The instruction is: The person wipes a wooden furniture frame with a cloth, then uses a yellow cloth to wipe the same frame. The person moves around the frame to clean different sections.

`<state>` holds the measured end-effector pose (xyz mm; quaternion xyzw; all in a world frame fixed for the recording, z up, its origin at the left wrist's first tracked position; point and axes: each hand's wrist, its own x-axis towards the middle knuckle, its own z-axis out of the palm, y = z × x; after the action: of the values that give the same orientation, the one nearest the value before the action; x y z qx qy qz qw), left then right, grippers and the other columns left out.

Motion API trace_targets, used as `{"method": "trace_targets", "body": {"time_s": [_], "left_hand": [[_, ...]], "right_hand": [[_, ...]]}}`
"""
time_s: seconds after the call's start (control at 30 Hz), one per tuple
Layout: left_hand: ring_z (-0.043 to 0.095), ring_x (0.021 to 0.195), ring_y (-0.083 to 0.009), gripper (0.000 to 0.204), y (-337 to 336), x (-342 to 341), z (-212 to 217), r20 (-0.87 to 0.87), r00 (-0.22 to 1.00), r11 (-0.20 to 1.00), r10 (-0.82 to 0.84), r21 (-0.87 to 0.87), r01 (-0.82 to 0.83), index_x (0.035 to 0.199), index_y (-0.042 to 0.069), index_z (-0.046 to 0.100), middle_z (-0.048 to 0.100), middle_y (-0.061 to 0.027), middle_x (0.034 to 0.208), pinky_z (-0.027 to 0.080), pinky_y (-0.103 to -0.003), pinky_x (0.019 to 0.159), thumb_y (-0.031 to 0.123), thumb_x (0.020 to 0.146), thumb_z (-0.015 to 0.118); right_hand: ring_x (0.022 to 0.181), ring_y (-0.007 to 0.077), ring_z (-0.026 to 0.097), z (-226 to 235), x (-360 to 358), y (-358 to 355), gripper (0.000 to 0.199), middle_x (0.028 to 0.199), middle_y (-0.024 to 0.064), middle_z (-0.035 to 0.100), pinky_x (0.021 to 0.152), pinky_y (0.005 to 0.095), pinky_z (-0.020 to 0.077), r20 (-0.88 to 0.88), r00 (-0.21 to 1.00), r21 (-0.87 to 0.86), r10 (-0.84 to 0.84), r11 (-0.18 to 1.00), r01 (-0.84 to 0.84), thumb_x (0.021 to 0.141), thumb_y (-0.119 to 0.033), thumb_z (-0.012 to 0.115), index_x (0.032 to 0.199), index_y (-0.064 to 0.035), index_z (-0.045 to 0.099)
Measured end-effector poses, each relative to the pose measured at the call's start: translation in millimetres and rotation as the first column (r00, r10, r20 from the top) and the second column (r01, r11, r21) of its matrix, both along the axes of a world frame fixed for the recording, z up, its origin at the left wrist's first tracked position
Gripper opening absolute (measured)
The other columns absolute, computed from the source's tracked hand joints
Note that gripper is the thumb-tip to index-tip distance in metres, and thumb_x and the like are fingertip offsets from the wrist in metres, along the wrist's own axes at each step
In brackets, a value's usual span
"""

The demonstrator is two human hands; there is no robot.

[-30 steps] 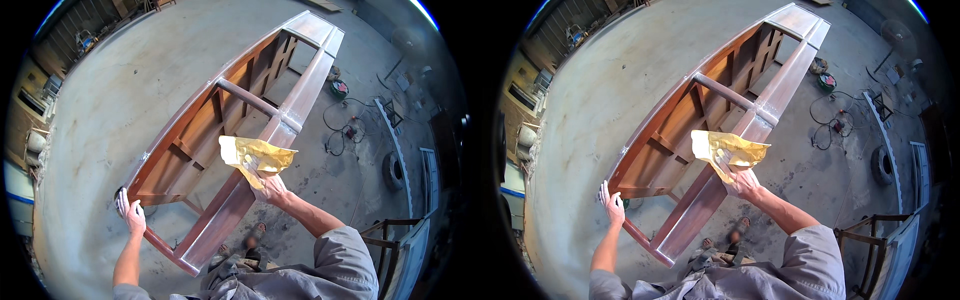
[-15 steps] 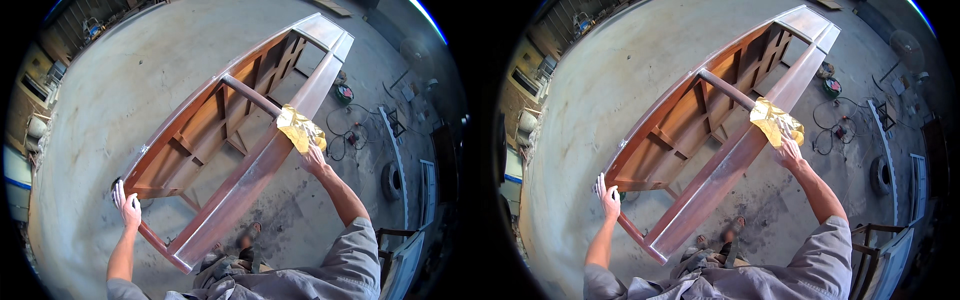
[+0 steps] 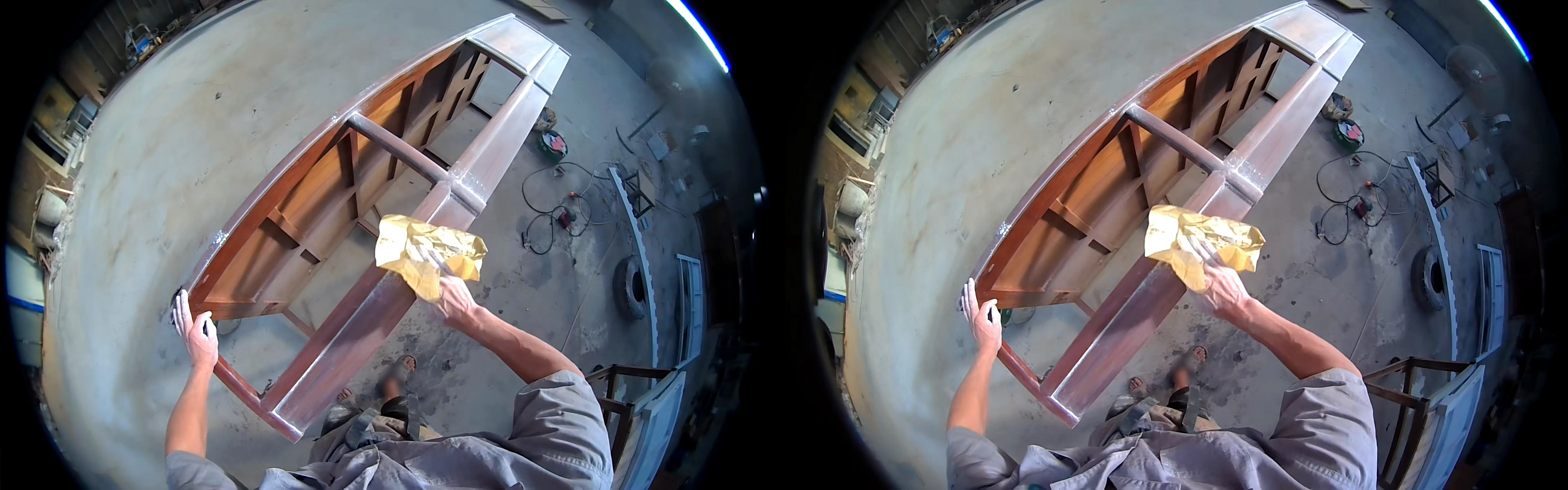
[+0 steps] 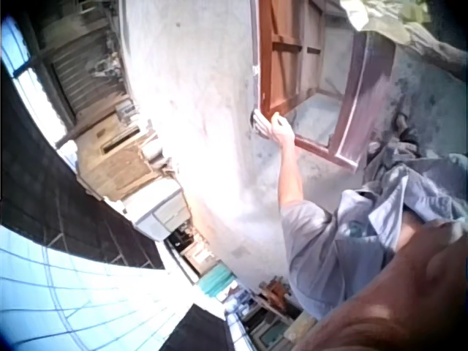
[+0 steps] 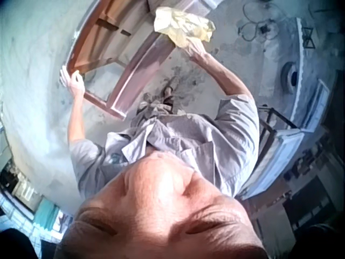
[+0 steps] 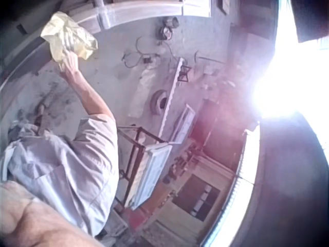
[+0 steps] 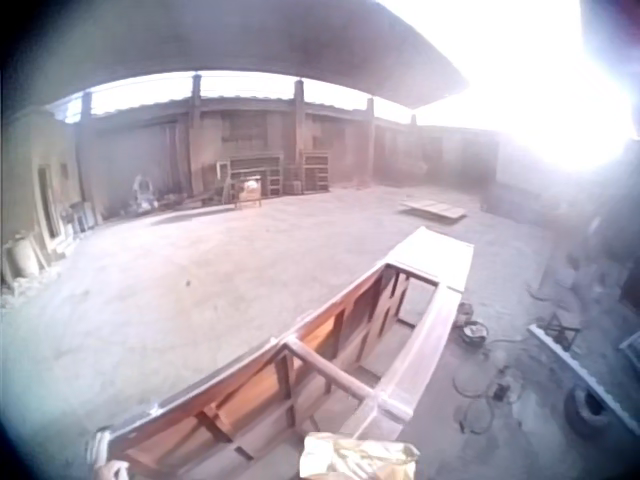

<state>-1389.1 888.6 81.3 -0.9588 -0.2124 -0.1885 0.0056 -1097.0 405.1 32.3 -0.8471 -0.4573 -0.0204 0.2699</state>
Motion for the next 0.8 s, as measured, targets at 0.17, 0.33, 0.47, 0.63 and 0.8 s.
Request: {"method": "trace_targets", "body": {"time_s": [0.17, 0.33, 0.47, 0.63, 0.8], "left_hand": [[0.028, 0.153, -0.0372, 0.008, -6, 18, -1, -0.002, 1.000, 1.000, -0.013, -0.003, 0.013, 0.091, 0.005, 0.072, 0.034, -0.0142, 0.165, 0.021, -0.052, 0.126, 0.005, 0.089, 0.064], [0.029, 0.152, -0.0369, 0.009, 1, 5, -13, 0.015, 1.000, 1.000, -0.013, -0.014, 0.014, 0.094, 0.006, 0.072, 0.036, -0.0135, 0.165, 0.022, -0.051, 0.126, 0.005, 0.090, 0.064], [0.030, 0.152, -0.0369, 0.009, -5, 0, -12, -0.015, 1.000, 0.997, 0.016, -0.071, -0.017, 0.095, 0.005, 0.071, 0.035, -0.0141, 0.165, 0.023, -0.051, 0.126, 0.006, 0.089, 0.065], [0.031, 0.151, -0.0369, 0.009, 10, 7, -15, 0.056, 0.998, 0.999, -0.021, -0.043, 0.024, 0.095, 0.006, 0.072, 0.035, -0.0135, 0.165, 0.023, -0.050, 0.126, 0.007, 0.089, 0.066], [0.033, 0.150, -0.0366, 0.010, 24, -18, -26, 0.059, 0.998, 0.998, -0.026, -0.062, 0.029, 0.097, 0.006, 0.073, 0.037, -0.0130, 0.164, 0.025, -0.050, 0.124, 0.007, 0.089, 0.066]], "right_hand": [[0.144, 0.0338, 0.046, 29, 113, -54, 0.065, 0.145, 0.0190, 0.058, 0.123, 0.0507, 0.0316, 0.308, 0.950, -0.117, -0.054, 0.989, 0.094, 0.080, -0.009, 0.065, 0.145, -0.0052, 0.053], [0.142, 0.0308, 0.043, 22, -30, 29, 0.053, 0.152, 0.0226, 0.044, 0.118, 0.0379, 0.0379, -0.268, 0.952, -0.462, -0.148, 0.887, 0.008, 0.096, -0.017, 0.048, 0.146, -0.0023, 0.048], [0.150, 0.0250, 0.037, -15, -135, 47, 0.058, 0.163, 0.0157, 0.037, 0.125, 0.0436, 0.0303, 0.109, 0.906, -0.230, 0.409, 0.897, -0.377, 0.099, -0.020, 0.043, 0.155, -0.0046, 0.038], [0.144, 0.0436, 0.040, 7, 73, -9, 0.064, 0.155, 0.0299, 0.042, 0.122, 0.0473, 0.0315, 0.081, 0.983, -0.093, -0.163, 0.981, 0.170, 0.091, -0.010, 0.055, 0.152, 0.0016, 0.041], [0.152, 0.0305, 0.031, -27, -220, 93, 0.062, 0.164, 0.0163, 0.035, 0.125, 0.0505, 0.0236, 0.003, 0.916, -0.240, 0.400, 0.890, -0.388, 0.099, -0.027, 0.052, 0.158, -0.0115, 0.038]]}}
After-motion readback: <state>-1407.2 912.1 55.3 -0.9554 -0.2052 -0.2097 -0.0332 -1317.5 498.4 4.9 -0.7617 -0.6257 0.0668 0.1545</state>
